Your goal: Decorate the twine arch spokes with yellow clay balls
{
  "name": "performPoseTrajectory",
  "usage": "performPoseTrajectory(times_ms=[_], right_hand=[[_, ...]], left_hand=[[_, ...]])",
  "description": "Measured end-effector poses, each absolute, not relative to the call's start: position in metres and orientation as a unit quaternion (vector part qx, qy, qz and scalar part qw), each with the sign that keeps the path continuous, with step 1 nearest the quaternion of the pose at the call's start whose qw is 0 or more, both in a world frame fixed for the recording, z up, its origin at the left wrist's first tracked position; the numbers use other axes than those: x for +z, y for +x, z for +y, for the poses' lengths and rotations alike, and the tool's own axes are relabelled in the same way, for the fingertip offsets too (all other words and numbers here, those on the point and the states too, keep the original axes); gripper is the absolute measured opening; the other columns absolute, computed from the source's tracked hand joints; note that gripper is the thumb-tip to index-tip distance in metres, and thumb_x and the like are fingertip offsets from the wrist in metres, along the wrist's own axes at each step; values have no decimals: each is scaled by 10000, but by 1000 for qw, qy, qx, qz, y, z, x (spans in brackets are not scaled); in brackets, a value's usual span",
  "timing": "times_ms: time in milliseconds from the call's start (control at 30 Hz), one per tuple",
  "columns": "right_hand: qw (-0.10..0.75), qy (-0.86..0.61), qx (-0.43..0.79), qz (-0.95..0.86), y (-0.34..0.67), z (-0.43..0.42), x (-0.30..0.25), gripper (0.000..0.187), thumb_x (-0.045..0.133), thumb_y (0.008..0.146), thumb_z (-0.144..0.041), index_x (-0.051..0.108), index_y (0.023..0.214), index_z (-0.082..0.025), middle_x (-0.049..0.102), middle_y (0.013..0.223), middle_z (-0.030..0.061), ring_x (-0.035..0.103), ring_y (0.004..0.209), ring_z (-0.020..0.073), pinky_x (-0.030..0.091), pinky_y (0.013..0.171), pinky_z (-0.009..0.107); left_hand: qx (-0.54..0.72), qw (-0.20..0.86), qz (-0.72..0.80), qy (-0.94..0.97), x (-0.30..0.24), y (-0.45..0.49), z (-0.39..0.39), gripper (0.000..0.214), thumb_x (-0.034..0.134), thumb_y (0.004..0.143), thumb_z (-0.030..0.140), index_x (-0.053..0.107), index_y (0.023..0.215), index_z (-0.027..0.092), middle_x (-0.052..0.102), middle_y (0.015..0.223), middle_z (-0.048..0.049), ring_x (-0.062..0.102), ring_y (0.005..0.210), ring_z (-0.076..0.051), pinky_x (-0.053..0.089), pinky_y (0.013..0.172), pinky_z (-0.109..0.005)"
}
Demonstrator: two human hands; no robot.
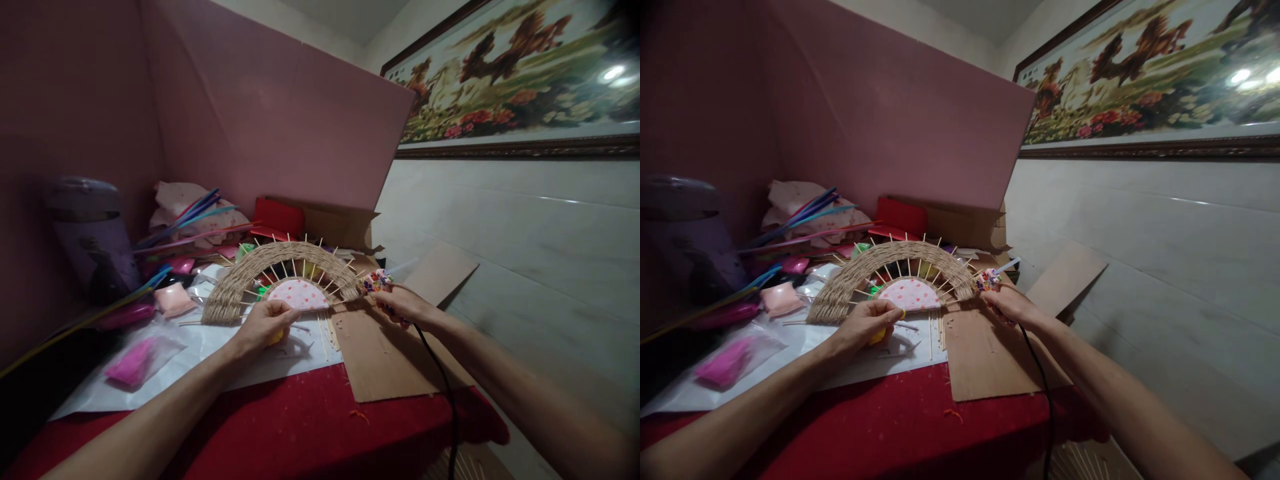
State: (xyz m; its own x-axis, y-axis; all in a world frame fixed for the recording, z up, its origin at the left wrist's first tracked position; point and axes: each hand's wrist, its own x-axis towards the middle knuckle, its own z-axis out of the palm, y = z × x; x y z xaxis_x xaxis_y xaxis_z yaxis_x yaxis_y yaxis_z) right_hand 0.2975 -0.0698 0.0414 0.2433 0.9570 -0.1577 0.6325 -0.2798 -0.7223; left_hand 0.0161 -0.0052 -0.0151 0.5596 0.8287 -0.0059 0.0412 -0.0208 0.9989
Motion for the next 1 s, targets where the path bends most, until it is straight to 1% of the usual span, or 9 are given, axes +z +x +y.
performPoseTrajectory(times_ms=[200,367,500,700,867,1000], right_hand=[[279,-742,300,-530,298,-69,39,247,467,749,-353,417,565,-197,376,412,-55,359,310,77,275,273,189],[279,-756,293,-515,298,-69,39,223,485,743,-340,435,584,-192,383,409,-59,363,324,71,273,295,179],[295,-754,300,-505,295,-71,43,218,485,739,-324,422,578,-190,374,422,-59,354,344,64,266,306,172],[303,-748,309,-503,293,-74,48,234,490,736,-352,418,584,-188,386,479,-61,336,340,51,268,290,174],[298,-745,314,-508,292,-74,44,179,493,732,-326,443,628,-189,385,445,-65,340,323,61,260,285,182],[298,-749,306,-507,292,-74,46,195,494,731,-321,423,605,-192,390,448,-59,354,332,61,261,290,180]], left_hand=[[322,612,344,635,-15,16,-5,318,624,696,455,497,639,169,499,381,26,371,309,-51,236,353,-187],[325,612,340,636,-14,16,-5,347,641,670,483,498,637,168,501,385,29,389,315,-57,242,356,-189],[321,612,340,638,-15,16,-5,332,631,686,473,502,635,171,499,386,31,388,314,-53,239,356,-188],[321,614,329,642,-17,16,-4,334,631,685,477,505,642,171,509,393,22,401,322,-59,246,360,-194],[319,606,337,646,-15,15,-5,313,618,711,455,513,637,169,504,400,16,385,326,-55,235,364,-202],[318,608,339,643,-15,16,-5,303,612,721,441,508,628,172,508,405,11,386,331,-59,242,370,-206]])
